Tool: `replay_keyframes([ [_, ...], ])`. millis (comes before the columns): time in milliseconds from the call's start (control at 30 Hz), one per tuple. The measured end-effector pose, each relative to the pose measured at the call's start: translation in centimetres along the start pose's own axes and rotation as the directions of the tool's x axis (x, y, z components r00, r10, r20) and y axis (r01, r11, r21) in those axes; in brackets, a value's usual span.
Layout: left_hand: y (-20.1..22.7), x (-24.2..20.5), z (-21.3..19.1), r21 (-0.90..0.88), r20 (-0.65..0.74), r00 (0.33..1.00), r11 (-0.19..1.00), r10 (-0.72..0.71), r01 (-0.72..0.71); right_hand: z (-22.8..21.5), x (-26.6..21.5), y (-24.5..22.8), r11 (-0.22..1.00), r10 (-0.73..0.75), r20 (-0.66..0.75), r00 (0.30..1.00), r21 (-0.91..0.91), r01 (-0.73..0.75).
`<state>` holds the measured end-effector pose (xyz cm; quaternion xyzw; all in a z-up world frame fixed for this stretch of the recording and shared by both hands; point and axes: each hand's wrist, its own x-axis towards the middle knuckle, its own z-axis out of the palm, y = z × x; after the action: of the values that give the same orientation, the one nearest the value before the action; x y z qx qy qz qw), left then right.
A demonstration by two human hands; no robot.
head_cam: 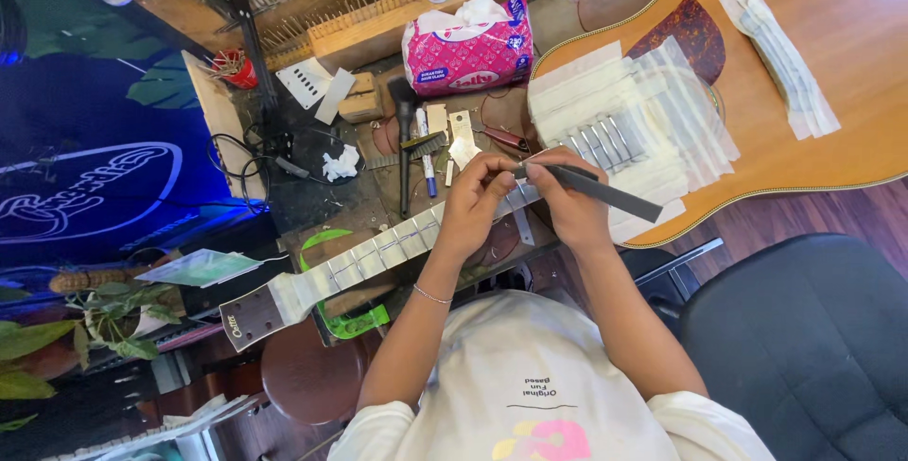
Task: The person sands the fretboard of a guitar neck using a sanding strip. They hold the neck with one hand and rub the sanding strip along the frets with the other, working methodically from one end to the other.
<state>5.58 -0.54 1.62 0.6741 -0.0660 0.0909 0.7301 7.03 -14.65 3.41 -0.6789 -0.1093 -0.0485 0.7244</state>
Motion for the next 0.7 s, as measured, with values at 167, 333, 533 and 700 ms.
replay_keyframes([
  [167,0.7,0.2,-1.2,0.182,0.053,0.997,0.981,0.050,-0.059,1.4,-0.1,-1.8,0.993,-0.067,0.002,0.998,-0.102,0.067],
  [333,1.0,0.5,-1.4,0.148,0.059,0.995,0.985,0.086,-0.094,2.1,-0.4,-1.5,0.991,-0.088,-0.012,0.996,-0.104,0.086],
  [533,1.0,0.0,-2.1,0.136,0.073,0.996,0.989,0.041,-0.051,2.1,-0.9,-1.1,0.991,-0.076,-0.020,0.997,-0.113,0.074],
  [700,1.6,-0.9,-2.0,0.180,0.011,0.997,0.980,0.080,-0.081,2.2,-1.3,-1.7,0.990,-0.084,0.053,0.995,-0.110,0.089],
])
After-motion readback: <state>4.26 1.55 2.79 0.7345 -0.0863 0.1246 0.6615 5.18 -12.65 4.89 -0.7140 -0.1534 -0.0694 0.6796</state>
